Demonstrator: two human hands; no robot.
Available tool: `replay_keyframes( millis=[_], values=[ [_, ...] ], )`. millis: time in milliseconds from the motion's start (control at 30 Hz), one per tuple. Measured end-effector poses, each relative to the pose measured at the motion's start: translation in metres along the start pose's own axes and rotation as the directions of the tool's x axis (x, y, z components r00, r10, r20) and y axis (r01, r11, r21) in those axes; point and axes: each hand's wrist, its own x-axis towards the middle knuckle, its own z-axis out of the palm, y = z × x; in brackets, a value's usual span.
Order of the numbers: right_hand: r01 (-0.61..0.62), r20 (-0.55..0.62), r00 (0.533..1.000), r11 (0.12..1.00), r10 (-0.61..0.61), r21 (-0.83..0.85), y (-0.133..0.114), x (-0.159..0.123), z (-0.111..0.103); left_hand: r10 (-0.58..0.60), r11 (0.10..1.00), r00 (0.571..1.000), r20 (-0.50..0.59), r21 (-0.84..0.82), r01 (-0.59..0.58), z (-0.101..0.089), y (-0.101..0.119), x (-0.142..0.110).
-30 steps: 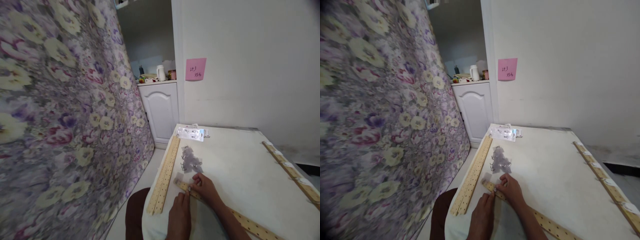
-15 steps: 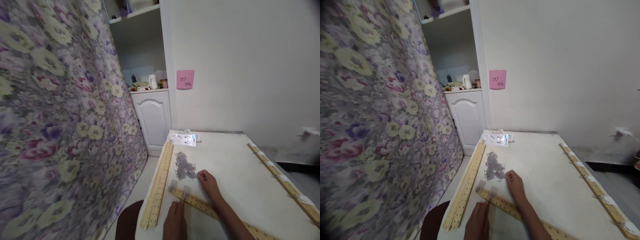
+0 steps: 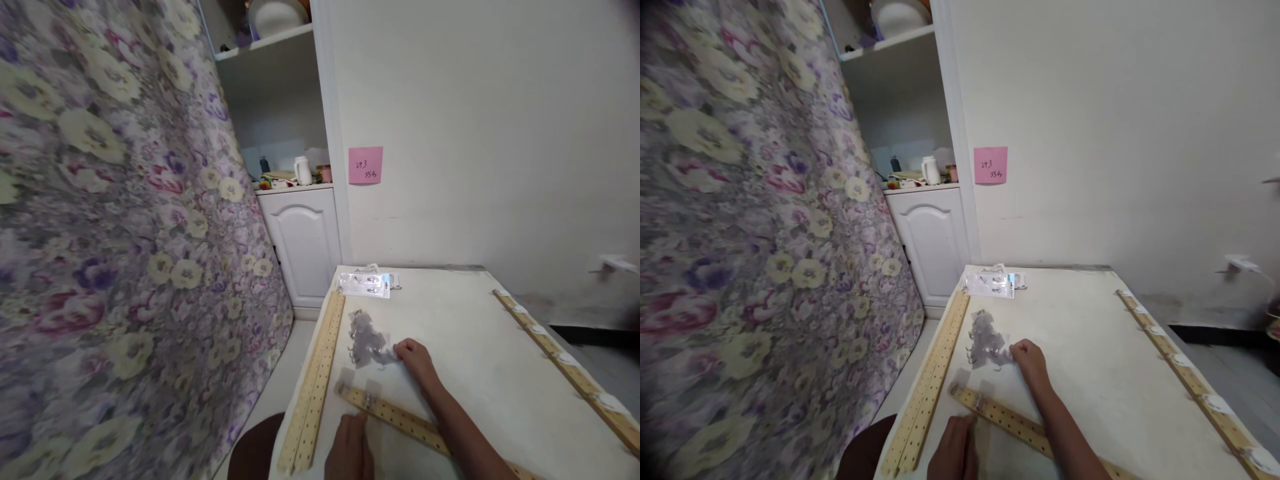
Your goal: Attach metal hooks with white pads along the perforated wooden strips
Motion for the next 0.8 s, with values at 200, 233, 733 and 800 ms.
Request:
replay_keyframes(
  millis=[200,233,733,800],
  values=[
    [0.046,0.019,0.999,0.992,-0.049,0.117,-0.007,-0.041,-0.024,0.016,0.992,0.997,-0.08,-0.121,-0.026,-0.005,0.01,0.003],
    [0.059,0.018,0.998,0.99,-0.062,0.127,-0.009,-0.05,-0.027,0.009,0.99,0.996,-0.085,-0.141,-0.021,-0.007,0.012,0.003],
    [0.243,0.019,0.97,0.96,-0.243,-0.142,0.006,-0.11,-0.026,0.077,0.989,0.989,0.123,-0.133,-0.06,-0.008,0.057,-0.011],
    [0.24,0.023,0.971,0.957,-0.239,-0.163,0.006,-0.111,-0.025,0.064,0.997,0.984,0.164,-0.061,-0.054,-0.004,0.058,-0.011]
  ],
)
